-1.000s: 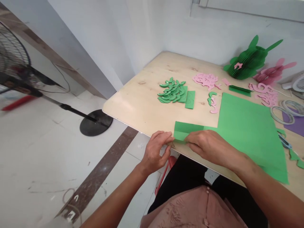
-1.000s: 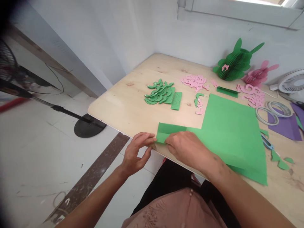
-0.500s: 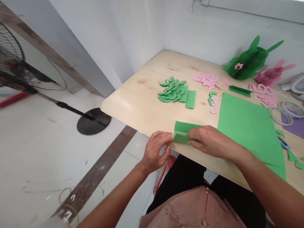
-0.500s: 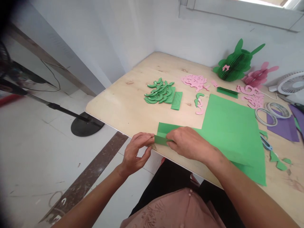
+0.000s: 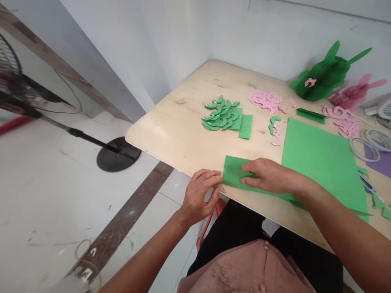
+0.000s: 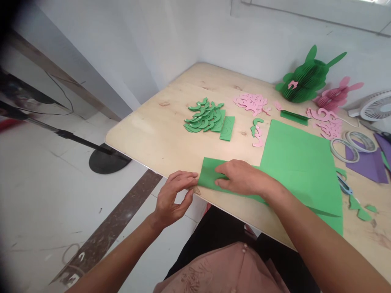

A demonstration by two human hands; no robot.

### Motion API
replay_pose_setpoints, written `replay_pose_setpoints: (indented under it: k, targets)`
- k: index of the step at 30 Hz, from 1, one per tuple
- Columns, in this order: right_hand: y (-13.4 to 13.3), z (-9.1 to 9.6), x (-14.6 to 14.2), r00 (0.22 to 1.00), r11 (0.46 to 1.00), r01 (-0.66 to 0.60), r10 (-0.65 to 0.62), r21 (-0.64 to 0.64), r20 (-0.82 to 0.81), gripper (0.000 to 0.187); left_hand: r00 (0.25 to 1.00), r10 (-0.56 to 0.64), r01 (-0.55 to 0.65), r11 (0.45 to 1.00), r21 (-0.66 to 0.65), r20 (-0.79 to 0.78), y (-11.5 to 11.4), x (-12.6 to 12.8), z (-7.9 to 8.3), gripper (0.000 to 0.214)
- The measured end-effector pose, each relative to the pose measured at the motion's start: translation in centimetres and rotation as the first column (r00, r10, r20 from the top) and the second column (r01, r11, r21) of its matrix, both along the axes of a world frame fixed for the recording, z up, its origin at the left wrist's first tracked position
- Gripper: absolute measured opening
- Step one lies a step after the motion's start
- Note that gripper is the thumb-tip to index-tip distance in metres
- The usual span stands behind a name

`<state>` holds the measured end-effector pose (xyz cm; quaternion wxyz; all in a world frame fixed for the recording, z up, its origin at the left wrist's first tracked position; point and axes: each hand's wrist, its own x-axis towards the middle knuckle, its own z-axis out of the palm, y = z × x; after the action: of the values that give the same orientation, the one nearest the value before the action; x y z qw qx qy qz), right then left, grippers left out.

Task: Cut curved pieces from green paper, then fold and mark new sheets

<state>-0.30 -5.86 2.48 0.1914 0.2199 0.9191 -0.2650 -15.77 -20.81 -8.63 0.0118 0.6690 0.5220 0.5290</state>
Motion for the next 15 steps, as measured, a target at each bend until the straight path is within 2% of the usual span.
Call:
replay_pose_setpoints:
  k: [10, 15]
  targets:
    - [0.37, -0.2, -0.15, 0.999, 0.997, 0.043, -0.042, -0.066, 0.018, 0.029, 1.0, -0.001, 0.001, 1.0, -0.021, 0.007, -0.06, -0.01, 0.74, 0.037]
    - [0.53, -0.14, -0.44, 0.999, 0.998, 0.025, -0.023, -0.064, 0.031, 0.031, 0.999, 0.053, -0.053, 0.999, 0.009, 0.012, -0.76, 0.56, 0.68, 0.034]
